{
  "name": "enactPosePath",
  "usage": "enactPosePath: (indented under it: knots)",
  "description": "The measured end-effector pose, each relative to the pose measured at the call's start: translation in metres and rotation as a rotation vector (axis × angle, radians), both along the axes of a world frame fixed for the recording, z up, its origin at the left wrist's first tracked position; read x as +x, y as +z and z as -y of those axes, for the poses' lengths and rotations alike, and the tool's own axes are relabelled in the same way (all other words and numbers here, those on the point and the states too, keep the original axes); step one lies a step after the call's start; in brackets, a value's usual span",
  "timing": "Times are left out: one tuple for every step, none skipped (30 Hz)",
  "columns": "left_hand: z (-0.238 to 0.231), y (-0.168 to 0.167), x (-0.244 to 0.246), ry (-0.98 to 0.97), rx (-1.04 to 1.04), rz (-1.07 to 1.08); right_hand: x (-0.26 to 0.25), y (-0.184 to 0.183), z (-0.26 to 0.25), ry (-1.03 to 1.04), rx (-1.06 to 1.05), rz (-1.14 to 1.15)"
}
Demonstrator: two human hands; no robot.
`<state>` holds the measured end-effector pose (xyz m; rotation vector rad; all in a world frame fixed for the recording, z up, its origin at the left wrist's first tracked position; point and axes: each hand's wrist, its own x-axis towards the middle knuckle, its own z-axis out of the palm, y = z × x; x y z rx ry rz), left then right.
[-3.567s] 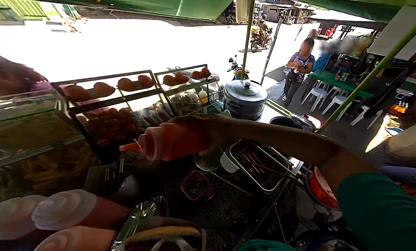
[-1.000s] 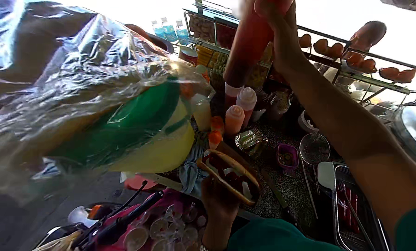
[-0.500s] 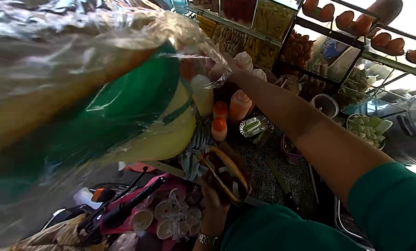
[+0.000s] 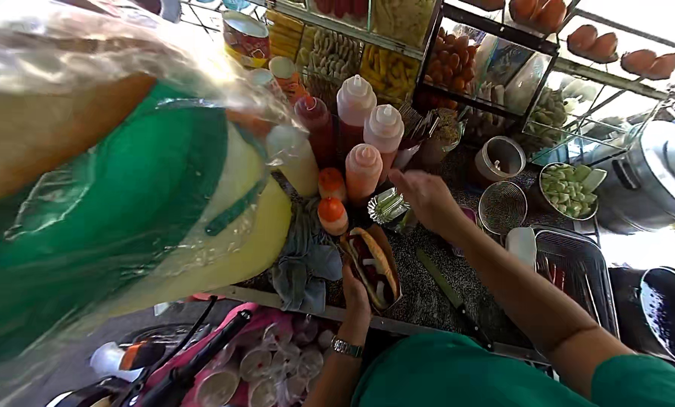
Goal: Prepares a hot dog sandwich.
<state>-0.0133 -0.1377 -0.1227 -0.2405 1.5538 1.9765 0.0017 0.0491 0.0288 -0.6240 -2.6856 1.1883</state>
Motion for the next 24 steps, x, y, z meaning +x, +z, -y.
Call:
enactPosePath:
  knots:
    - [-0.002, -0.004, -0.002, -0.013, -0.021, -0.019, 0.027, -0.035, 0.003, 0.002, -0.129, 0.181]
    - [-0.004, -0.008, -0.004, -0.036, -0.023, -0.036, 0.047, -0.065, 0.009, 0.031, -0.308, 0.343]
    - [-0.006, -0.013, -0.006, -0.072, -0.014, -0.063, 0.06, -0.088, 0.018, 0.049, -0.475, 0.412]
    - [-0.01, -0.019, -0.007, -0.093, -0.025, -0.103, 0.067, -0.105, 0.03, 0.043, -0.62, 0.411]
    - [-0.013, -0.025, -0.009, -0.109, -0.047, -0.154, 0.07, -0.116, 0.042, 0.027, -0.723, 0.372]
    - [-0.016, -0.031, -0.01, -0.113, -0.098, -0.217, 0.069, -0.125, 0.051, 0.013, -0.769, 0.322]
    - [-0.018, -0.036, -0.012, -0.116, -0.17, -0.283, 0.065, -0.133, 0.056, 0.002, -0.777, 0.285]
    - [-0.02, -0.039, -0.015, -0.101, -0.236, -0.332, 0.059, -0.138, 0.058, -0.001, -0.766, 0.272]
    - [-0.024, -0.041, -0.02, -0.064, -0.279, -0.343, 0.052, -0.143, 0.057, -0.003, -0.748, 0.271]
    - [-0.029, -0.041, -0.024, -0.024, -0.308, -0.31, 0.046, -0.145, 0.056, -0.006, -0.728, 0.278]
    - [-0.034, -0.041, -0.029, 0.004, -0.336, -0.265, 0.042, -0.149, 0.055, -0.009, -0.713, 0.287]
    - [-0.038, -0.041, -0.034, 0.009, -0.353, -0.229, 0.04, -0.152, 0.055, -0.014, -0.709, 0.293]
    - [-0.04, -0.041, -0.039, 0.008, -0.351, -0.209, 0.038, -0.156, 0.055, -0.017, -0.706, 0.299]
    - [-0.043, -0.04, -0.042, 0.011, -0.326, -0.203, 0.035, -0.159, 0.055, -0.018, -0.688, 0.309]
    - [-0.044, -0.04, -0.046, 0.01, -0.286, -0.213, 0.032, -0.159, 0.053, -0.01, -0.637, 0.331]
    - [-0.045, -0.042, -0.048, 0.008, -0.245, -0.244, 0.03, -0.156, 0.049, 0.017, -0.54, 0.381]
    - [-0.046, -0.04, -0.048, 0.008, -0.216, -0.283, 0.028, -0.148, 0.045, 0.065, -0.414, 0.448]
    - [-0.044, -0.037, -0.049, -0.003, -0.213, -0.322, 0.025, -0.133, 0.04, 0.135, -0.297, 0.516]
    - [-0.041, -0.032, -0.048, -0.041, -0.234, -0.358, 0.021, -0.111, 0.036, 0.21, -0.198, 0.552]
    - [-0.037, -0.027, -0.046, -0.042, -0.248, -0.369, 0.018, -0.084, 0.033, 0.276, -0.122, 0.511]
    - [-0.031, -0.023, -0.043, -0.029, -0.234, -0.37, 0.016, -0.051, 0.032, 0.343, -0.059, 0.392]
    - [-0.026, -0.02, -0.04, 0.012, -0.207, -0.372, 0.014, -0.013, 0.034, 0.398, 0.012, 0.182]
    - [-0.02, -0.018, -0.039, 0.048, -0.189, -0.379, 0.01, 0.02, 0.037, 0.434, 0.111, -0.11]
    - [-0.012, -0.016, -0.038, 0.06, -0.187, -0.374, 0.003, 0.053, 0.043, 0.454, 0.214, -0.414]
